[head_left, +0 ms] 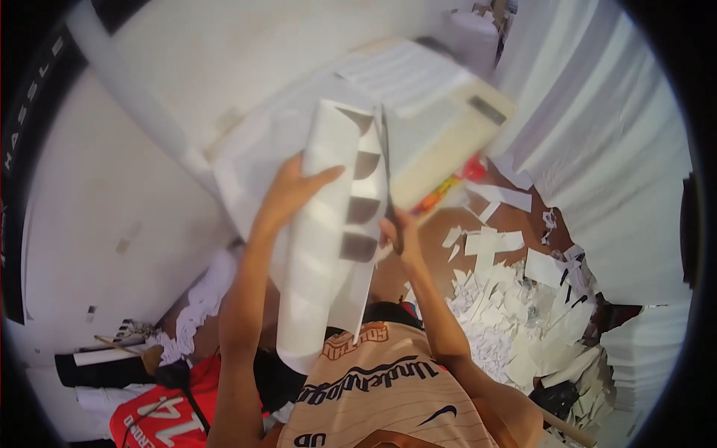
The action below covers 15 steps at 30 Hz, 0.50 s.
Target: Cutting out printed garment pieces from a roll of fabric using scissors.
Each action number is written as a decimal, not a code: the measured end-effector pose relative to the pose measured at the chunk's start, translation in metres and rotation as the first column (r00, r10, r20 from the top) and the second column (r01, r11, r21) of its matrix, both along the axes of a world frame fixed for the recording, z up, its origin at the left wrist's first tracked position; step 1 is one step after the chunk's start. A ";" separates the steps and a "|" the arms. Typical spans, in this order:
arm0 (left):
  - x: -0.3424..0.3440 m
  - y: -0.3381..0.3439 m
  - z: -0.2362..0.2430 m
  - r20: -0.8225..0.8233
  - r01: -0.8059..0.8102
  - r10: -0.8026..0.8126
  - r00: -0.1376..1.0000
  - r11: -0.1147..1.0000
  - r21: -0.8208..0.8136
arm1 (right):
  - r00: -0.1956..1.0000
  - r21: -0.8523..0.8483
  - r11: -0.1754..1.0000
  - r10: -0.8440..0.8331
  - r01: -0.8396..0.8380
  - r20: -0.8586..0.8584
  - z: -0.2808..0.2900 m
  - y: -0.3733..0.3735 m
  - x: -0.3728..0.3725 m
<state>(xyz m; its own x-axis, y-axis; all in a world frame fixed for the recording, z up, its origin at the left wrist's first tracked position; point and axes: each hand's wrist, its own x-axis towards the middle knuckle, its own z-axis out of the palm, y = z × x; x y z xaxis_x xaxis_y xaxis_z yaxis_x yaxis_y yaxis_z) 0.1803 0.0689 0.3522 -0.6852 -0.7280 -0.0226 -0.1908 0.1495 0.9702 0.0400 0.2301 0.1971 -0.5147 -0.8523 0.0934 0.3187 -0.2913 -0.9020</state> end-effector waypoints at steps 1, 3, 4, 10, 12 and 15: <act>-0.006 -0.015 0.002 -0.022 -0.001 0.000 1.000 0.998 -0.060 | 1.000 0.022 1.000 0.007 -0.007 0.005 0.005 -0.013 -0.007; -0.012 -0.032 0.013 0.012 0.030 -0.029 0.999 0.999 -0.026 | 1.000 0.047 0.999 0.015 -0.015 -0.007 0.009 -0.028 -0.018; -0.012 -0.034 0.012 0.035 0.039 -0.039 0.999 0.999 0.014 | 1.000 0.073 0.997 0.001 -0.002 0.015 0.011 -0.027 -0.018; -0.054 -0.069 -0.001 0.063 0.062 -0.060 0.996 0.997 -0.037 | 0.991 0.108 0.987 -0.127 0.123 0.035 0.012 -0.052 -0.038; -0.072 -0.074 0.002 0.093 0.139 -0.140 0.986 0.990 0.016 | 0.976 0.132 0.972 -0.205 0.195 0.068 0.010 -0.050 -0.043; -0.103 -0.075 -0.005 0.104 0.253 -0.257 0.961 0.966 0.049 | 0.951 0.147 0.947 -0.299 0.285 0.079 -0.011 -0.039 -0.047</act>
